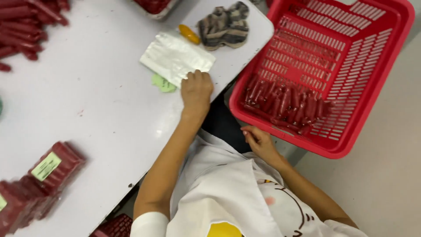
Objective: The person places several sausages into a plastic bag, inserts a label, and then reaches for a new bag to repeat the process.
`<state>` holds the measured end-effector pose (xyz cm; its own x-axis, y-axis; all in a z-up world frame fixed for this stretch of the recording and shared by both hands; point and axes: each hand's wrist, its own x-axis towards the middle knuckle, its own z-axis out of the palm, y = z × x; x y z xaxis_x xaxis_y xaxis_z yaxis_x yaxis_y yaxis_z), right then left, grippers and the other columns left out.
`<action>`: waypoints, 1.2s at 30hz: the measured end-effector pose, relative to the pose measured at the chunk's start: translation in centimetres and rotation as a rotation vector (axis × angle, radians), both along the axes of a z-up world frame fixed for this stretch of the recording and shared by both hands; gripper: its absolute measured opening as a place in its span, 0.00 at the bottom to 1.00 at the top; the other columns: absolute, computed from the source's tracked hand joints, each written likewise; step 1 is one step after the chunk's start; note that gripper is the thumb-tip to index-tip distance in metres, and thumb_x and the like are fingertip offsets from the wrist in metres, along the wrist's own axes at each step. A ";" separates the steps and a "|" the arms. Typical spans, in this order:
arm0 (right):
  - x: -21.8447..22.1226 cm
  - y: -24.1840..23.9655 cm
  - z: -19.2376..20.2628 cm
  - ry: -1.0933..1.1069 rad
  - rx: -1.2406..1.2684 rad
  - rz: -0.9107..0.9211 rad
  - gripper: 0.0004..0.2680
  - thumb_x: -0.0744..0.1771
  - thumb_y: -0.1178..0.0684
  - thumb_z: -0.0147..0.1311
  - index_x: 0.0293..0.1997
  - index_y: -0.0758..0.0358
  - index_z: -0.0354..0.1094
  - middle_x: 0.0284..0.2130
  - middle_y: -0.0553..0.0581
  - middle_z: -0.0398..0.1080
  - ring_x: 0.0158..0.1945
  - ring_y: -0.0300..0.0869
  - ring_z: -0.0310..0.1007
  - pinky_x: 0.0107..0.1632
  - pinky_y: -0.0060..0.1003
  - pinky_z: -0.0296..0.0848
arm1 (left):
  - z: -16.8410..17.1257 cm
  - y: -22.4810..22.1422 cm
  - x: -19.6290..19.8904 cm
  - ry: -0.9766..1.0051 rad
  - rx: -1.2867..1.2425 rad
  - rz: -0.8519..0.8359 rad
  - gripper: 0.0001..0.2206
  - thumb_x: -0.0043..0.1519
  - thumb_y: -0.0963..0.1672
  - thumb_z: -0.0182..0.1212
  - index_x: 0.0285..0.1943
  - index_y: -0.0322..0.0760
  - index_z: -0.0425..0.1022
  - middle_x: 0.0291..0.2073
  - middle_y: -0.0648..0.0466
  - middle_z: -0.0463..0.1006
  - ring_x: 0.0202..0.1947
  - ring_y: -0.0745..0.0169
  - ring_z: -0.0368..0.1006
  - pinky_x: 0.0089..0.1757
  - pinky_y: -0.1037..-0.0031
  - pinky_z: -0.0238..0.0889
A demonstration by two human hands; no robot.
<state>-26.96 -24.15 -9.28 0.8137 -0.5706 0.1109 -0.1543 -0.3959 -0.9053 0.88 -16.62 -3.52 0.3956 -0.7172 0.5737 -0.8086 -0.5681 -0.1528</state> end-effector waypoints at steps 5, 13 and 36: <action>-0.5 -5.9 2.3 -0.001 -0.088 0.021 0.09 0.67 0.64 0.57 0.50 0.60 0.78 0.24 0.59 0.76 0.27 0.48 0.75 0.34 0.42 0.74 | 3.5 1.4 0.3 0.347 0.079 0.053 0.13 0.56 0.46 0.72 0.38 0.36 0.73 0.28 0.50 0.71 0.31 0.49 0.75 0.27 0.62 0.69; 6.4 -14.9 -7.7 0.364 -0.871 0.339 0.07 0.66 0.56 0.57 0.47 0.53 0.75 0.42 0.55 0.75 0.52 0.52 0.73 0.54 0.48 0.70 | 4.8 1.3 -0.2 0.456 -0.009 0.062 0.01 0.60 0.39 0.62 0.37 0.35 0.76 0.28 0.51 0.73 0.29 0.53 0.75 0.27 0.67 0.69; 10.1 -23.1 -13.3 0.248 -0.612 0.015 0.10 0.65 0.62 0.53 0.49 0.55 0.72 0.44 0.58 0.67 0.47 0.60 0.71 0.49 0.53 0.73 | 9.2 18.9 0.6 0.159 -0.481 0.163 0.10 0.62 0.29 0.62 0.49 0.25 0.77 0.35 0.45 0.74 0.32 0.46 0.72 0.35 0.66 0.68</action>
<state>-16.89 -47.22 -22.58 0.8644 -0.4523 0.2196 -0.3197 -0.8316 -0.4541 1.53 2.32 5.65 0.5889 -0.3098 0.7464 -0.6959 -0.6641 0.2734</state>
